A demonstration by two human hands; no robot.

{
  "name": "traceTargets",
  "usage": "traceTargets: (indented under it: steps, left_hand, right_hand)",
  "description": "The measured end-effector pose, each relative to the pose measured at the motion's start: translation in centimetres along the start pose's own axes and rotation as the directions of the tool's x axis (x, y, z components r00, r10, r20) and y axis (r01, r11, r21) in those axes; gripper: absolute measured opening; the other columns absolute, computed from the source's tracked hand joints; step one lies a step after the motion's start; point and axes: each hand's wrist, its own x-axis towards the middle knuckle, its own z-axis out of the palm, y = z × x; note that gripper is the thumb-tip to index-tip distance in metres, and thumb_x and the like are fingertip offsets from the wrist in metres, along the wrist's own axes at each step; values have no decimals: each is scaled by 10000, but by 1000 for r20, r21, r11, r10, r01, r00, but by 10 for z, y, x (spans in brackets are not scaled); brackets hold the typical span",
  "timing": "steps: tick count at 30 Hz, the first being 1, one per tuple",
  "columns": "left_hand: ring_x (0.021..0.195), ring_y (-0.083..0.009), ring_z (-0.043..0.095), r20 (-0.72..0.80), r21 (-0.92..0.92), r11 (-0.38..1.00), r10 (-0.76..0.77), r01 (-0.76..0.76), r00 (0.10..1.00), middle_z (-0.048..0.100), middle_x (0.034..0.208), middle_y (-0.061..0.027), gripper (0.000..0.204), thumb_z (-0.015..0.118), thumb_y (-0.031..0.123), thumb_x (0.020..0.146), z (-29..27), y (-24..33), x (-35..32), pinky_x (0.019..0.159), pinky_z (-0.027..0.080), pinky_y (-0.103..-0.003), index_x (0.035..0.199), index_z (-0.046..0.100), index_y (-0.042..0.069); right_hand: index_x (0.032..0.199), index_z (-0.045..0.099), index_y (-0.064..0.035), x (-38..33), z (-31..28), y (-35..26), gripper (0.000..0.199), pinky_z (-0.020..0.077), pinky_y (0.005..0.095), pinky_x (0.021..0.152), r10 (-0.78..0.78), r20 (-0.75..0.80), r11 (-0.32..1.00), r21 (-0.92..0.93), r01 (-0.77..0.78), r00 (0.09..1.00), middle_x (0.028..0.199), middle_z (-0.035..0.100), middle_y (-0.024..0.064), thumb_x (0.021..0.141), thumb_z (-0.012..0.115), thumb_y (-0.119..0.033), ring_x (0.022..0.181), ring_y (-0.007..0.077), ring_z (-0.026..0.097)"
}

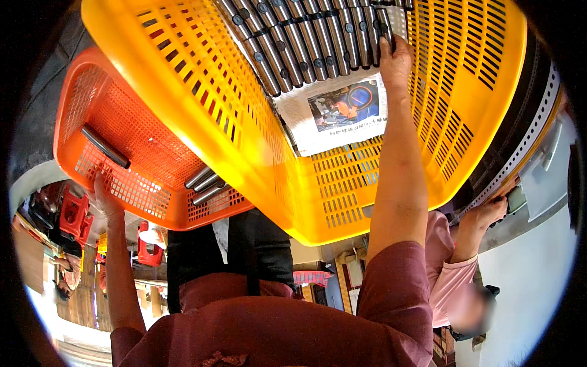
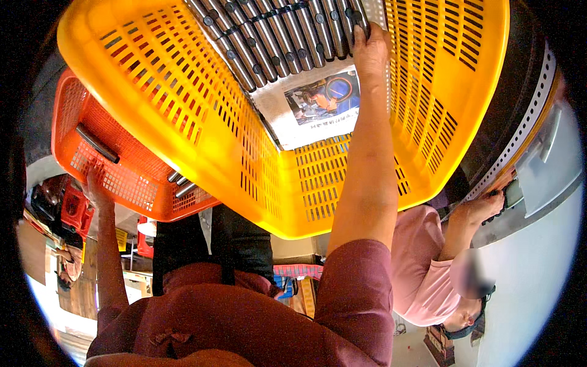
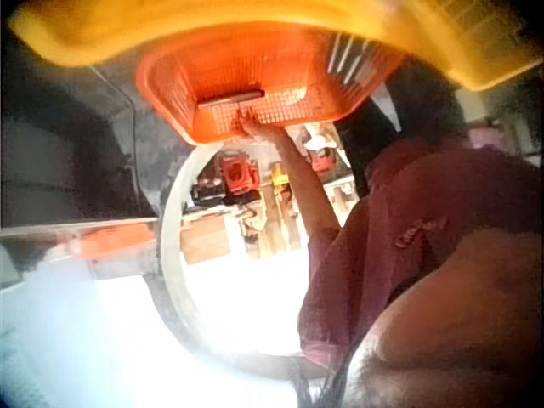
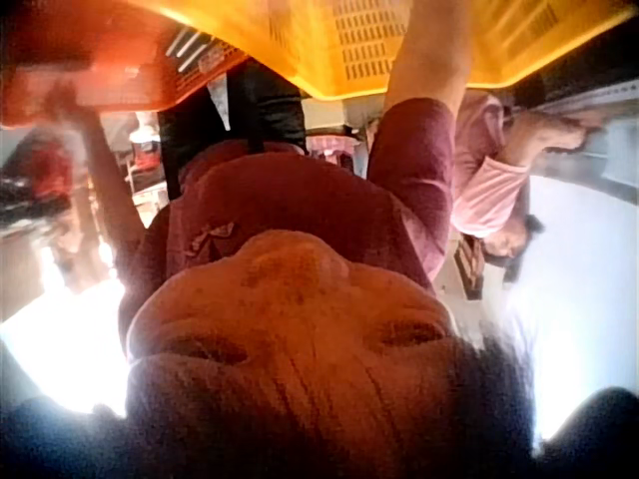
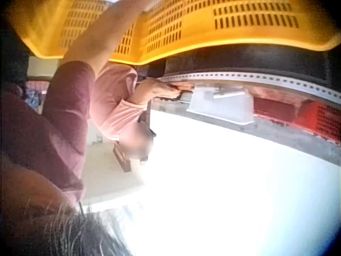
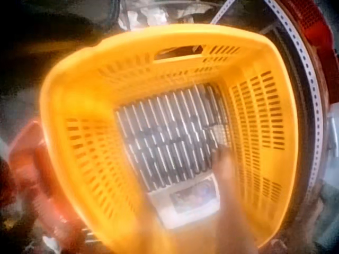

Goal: The person transfers cylindrical metal rods from an orange basket into a yellow basket lined with newspaper, arranging them in neat rows. The person then moves to a table and repeats the transfer process with another set of rods.

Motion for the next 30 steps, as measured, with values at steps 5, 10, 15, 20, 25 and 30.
traceTargets:
  steps: [5,10,15,20,25,30]
  left_hand:
    - [990,-219,613,-26,-28,999,18,-19,999,595,1163,-111,437,549,126,889,6,5,-4,841,516,-346,1301,462,8]
    - [985,-209,613,-12,13,1000,1,-1,1000,597,1167,-111,424,558,130,890,6,9,-5,841,509,-331,1289,475,10]
    - [1001,-229,607,-2,-39,999,-21,21,1000,598,1169,-125,421,558,134,889,-6,-5,4,872,498,-341,1282,484,2]
    - [1044,-245,591,43,-117,993,-8,13,999,583,1194,-135,421,554,131,893,-2,-5,3,907,483,-356,1285,484,-6]
    - [1044,-231,589,91,-79,995,-50,57,995,593,1171,-135,382,533,150,914,4,6,-1,916,476,-358,1259,513,-12]
    - [1035,-204,584,47,-148,989,-17,23,999,613,1140,-103,343,554,155,909,-14,-27,9,925,467,-346,1209,563,-12]
  right_hand:
    - [1038,610,47,4,8,0,270,492,379,750,-9,-69,993,118,18,998,916,629,199,880,651,-168,806,336,607]
    - [1012,641,38,8,12,-2,228,494,382,734,-66,-100,996,54,71,993,880,638,216,901,596,-157,787,350,606]
    - [996,650,36,15,15,0,250,483,448,772,-170,-84,966,-210,149,982,900,636,247,923,505,-154,805,417,581]
    - [845,661,-23,22,25,-1,158,486,477,744,1,-92,989,-147,-14,996,914,630,203,825,563,-146,799,398,597]
    - [702,644,23,26,10,6,107,482,428,712,-509,207,583,-632,511,836,868,645,163,719,549,-24,749,342,600]
    - [987,560,90,2,-16,-43,208,472,394,805,33,-221,997,69,-18,975,988,606,226,789,544,26,884,322,588]
